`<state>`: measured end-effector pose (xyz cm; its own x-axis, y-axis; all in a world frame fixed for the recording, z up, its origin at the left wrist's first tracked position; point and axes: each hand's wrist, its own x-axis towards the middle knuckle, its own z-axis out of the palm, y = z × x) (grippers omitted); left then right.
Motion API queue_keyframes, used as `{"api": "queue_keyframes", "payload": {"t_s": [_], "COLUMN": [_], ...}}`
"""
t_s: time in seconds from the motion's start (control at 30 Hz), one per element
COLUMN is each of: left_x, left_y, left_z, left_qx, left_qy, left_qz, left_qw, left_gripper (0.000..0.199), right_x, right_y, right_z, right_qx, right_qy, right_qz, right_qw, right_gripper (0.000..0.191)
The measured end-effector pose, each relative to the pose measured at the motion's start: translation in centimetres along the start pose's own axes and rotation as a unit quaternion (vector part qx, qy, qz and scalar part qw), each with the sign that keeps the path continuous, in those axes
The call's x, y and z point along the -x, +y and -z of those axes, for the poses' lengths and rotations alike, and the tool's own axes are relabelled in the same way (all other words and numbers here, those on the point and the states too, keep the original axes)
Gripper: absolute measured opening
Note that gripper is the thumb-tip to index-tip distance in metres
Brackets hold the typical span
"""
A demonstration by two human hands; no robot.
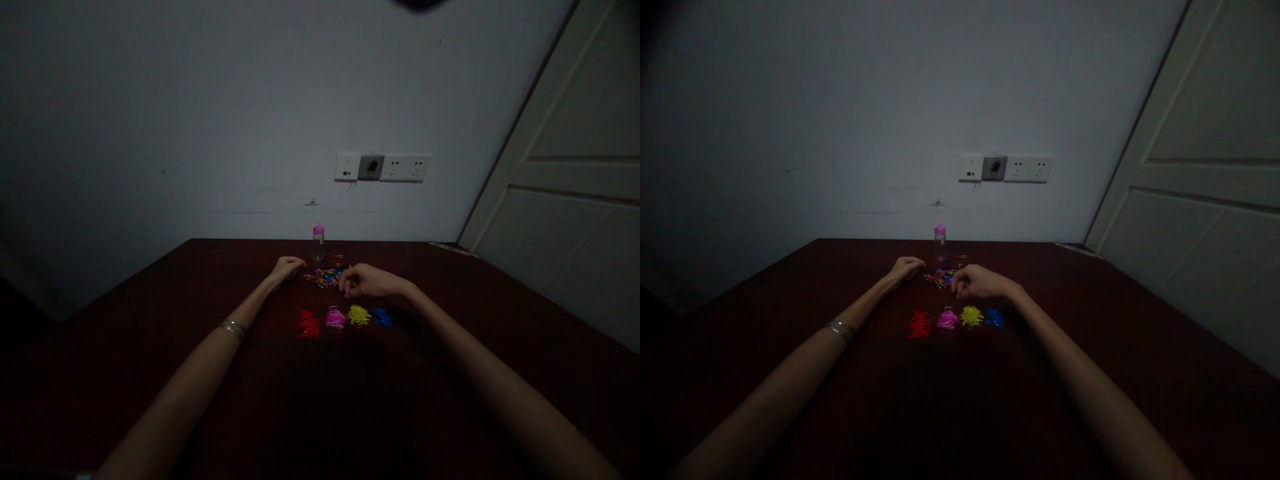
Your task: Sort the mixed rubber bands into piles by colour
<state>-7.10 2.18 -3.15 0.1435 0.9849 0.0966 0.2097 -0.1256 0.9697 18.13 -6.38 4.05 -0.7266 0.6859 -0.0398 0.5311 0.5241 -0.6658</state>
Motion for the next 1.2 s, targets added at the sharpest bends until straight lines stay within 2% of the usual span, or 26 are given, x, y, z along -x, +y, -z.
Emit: {"api": "queue_keyframes", "payload": {"t_s": [0.17,0.3,0.4,0.57,0.73,0.93,1.07,1.2], "left_x": [-0.1,-0.1,0.2,1.3,2.4,2.6,2.4,2.2], "left_y": [1.3,2.5,3.1,3.6,3.7,3.1,3.0,3.4], "left_z": [-0.8,-2.2,-3.5,-5.2,-6.1,-6.4,-6.1,-5.8], "left_qx": [-0.022,-0.080,-0.156,-0.286,-0.392,-0.459,-0.453,-0.411], "left_qy": [0.035,0.000,-0.047,-0.102,-0.091,-0.074,-0.082,-0.078], "left_qz": [-0.031,-0.089,-0.129,-0.180,-0.187,-0.196,-0.197,-0.186], "left_qw": [0.999,0.993,0.978,0.936,0.896,0.864,0.865,0.889], "left_gripper": [0.026,0.024,0.021,0.018,0.017,0.014,0.015,0.015], "right_x": [0.5,0.8,1.0,1.2,1.2,1.2,1.2,1.3], "right_y": [3.0,5.8,7.3,8.4,8.8,9.0,8.9,8.8], "right_z": [1.9,1.8,1.5,1.5,1.6,1.4,1.4,1.5], "right_qx": [-0.008,0.001,0.031,0.065,0.073,0.077,0.081,0.081], "right_qy": [0.110,0.155,0.155,0.142,0.132,0.140,0.140,0.139], "right_qz": [-0.042,-0.086,-0.108,-0.115,-0.111,-0.102,-0.095,-0.097], "right_qw": [0.993,0.984,0.982,0.981,0.982,0.982,0.982,0.982], "right_gripper": [0.021,0.021,0.022,0.023,0.023,0.023,0.023,0.023]}}
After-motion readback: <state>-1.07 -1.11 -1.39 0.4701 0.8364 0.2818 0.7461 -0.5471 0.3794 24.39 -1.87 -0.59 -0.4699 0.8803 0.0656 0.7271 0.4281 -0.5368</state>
